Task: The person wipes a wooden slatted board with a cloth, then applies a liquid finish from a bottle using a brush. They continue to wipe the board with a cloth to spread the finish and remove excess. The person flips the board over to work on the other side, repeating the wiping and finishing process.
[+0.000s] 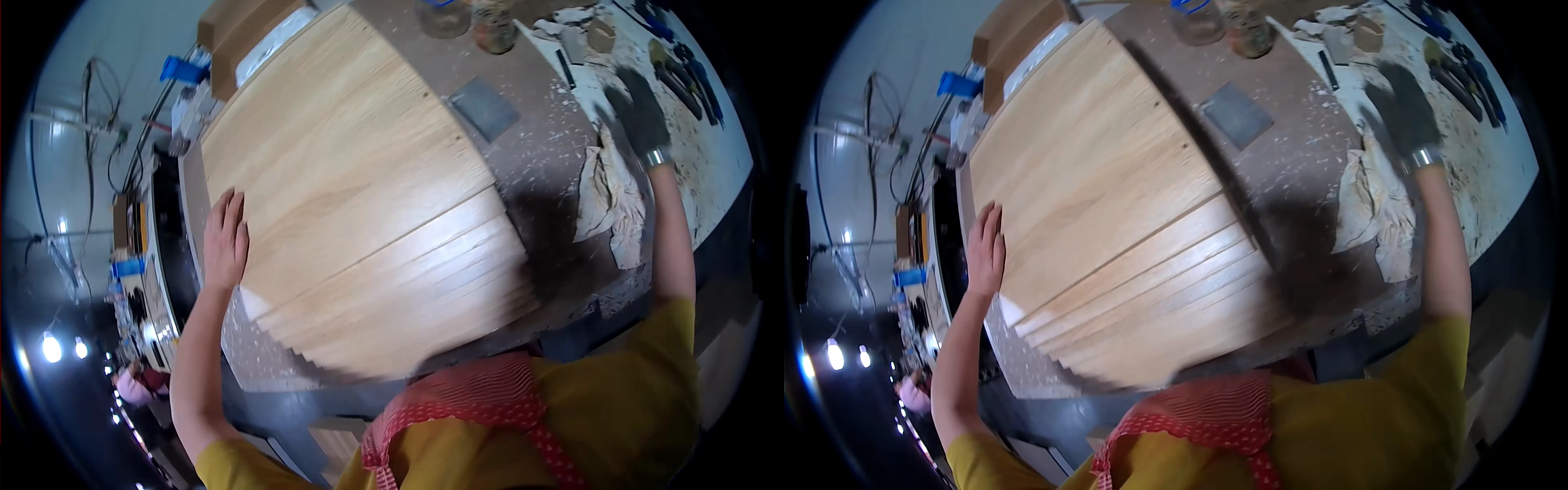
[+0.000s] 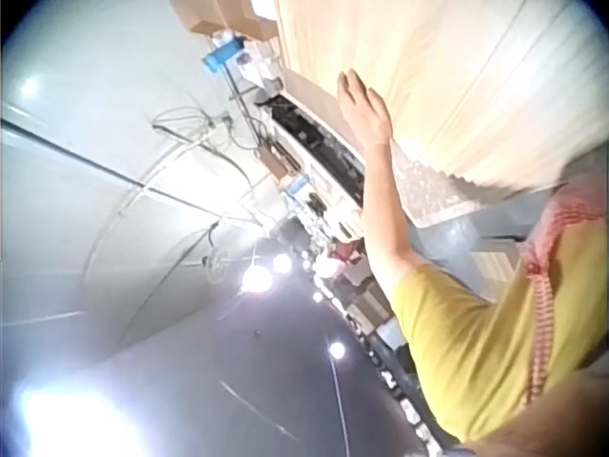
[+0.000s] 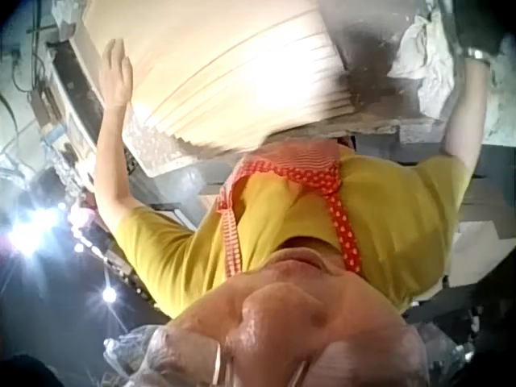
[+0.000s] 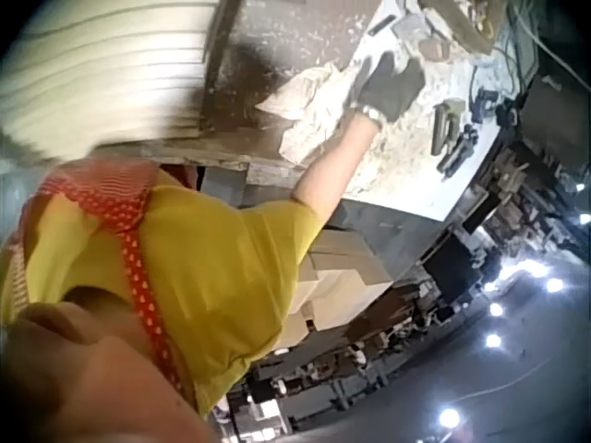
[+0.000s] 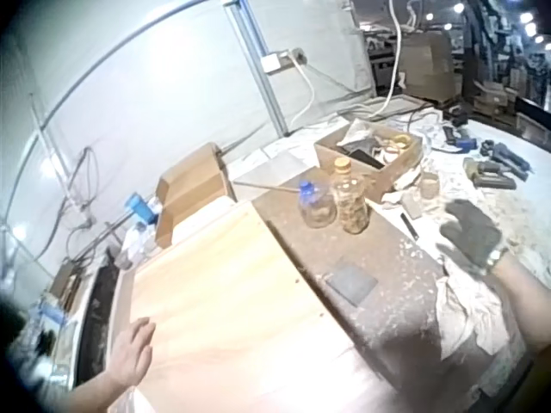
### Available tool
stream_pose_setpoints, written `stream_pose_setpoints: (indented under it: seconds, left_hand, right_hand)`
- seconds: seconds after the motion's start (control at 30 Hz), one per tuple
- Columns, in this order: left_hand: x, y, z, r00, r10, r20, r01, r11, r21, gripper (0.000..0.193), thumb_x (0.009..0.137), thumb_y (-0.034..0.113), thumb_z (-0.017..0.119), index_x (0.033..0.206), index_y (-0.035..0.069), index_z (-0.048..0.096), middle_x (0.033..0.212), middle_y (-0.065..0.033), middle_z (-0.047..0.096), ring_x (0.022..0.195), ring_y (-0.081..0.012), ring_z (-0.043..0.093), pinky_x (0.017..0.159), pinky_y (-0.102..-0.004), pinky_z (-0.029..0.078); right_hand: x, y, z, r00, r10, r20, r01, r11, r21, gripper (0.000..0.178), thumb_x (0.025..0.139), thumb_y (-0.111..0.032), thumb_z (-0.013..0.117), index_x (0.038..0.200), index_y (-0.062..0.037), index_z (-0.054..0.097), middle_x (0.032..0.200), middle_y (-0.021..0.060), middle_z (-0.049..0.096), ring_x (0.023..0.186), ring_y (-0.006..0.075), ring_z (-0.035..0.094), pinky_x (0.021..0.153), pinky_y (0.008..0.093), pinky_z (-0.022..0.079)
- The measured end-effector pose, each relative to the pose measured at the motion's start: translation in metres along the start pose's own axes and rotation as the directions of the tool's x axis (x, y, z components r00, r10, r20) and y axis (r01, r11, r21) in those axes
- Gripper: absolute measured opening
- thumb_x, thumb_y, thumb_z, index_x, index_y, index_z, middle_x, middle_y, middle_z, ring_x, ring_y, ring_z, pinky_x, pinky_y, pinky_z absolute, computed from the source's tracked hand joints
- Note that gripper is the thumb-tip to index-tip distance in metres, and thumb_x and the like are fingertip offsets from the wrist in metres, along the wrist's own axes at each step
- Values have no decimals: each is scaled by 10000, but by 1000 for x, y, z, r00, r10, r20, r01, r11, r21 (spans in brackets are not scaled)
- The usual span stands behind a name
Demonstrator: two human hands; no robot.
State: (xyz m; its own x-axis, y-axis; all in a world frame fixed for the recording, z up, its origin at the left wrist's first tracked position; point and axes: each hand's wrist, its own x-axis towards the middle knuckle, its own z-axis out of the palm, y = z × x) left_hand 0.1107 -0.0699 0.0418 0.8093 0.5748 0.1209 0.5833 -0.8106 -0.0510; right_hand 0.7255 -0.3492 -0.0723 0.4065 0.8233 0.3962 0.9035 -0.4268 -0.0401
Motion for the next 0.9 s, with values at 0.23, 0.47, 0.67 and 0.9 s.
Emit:
stream_pose_setpoints:
  seconds: [0.23, 0.47, 0.67, 0.9]
  left_hand:
    - [3, -16, 7, 995, 49, -92, -50, 999, -10, 401, 913, 195, 501, 1297, 81, 502, 1328, -169, 487, 1192, -359, 478, 1001, -423, 392]
    - [6, -29, 35, 968, 55, -246, -86, 989, -119, 381, 926, 249, 494, 1280, 113, 530, 1297, -155, 517, 1191, -337, 490, 971, -438, 411]
    - [-13, -51, 48, 951, 39, -307, -78, 990, -117, 386, 910, 246, 515, 1277, 132, 551, 1311, -148, 516, 1200, -336, 491, 974, -420, 416]
    - [10, -45, 54, 994, 20, -105, -37, 986, -162, 464, 950, 354, 451, 1372, 161, 458, 1413, -127, 415, 1309, -310, 395, 1061, -475, 300]
  right_hand:
    - [-129, -58, -1, 998, 57, 36, -60, 996, 70, 533, 858, -260, 666, 1329, -63, 510, 1305, 201, 542, 1206, 358, 505, 1037, 415, 380]
    - [-149, -100, -57, 943, 324, -74, -279, 892, 356, 470, 892, -203, 610, 1336, -76, 519, 1302, 153, 568, 1178, 319, 544, 1015, 386, 408]
    - [-51, -379, -170, 923, -253, -290, 383, 677, 629, 503, 831, -325, 693, 1221, -29, 575, 1180, 180, 618, 1099, 308, 595, 954, 407, 456]
    - [-70, -507, -105, 897, -313, -313, 427, 798, 425, 392, 805, -426, 593, 1069, -142, 653, 1191, 137, 607, 1118, 309, 563, 981, 486, 381]
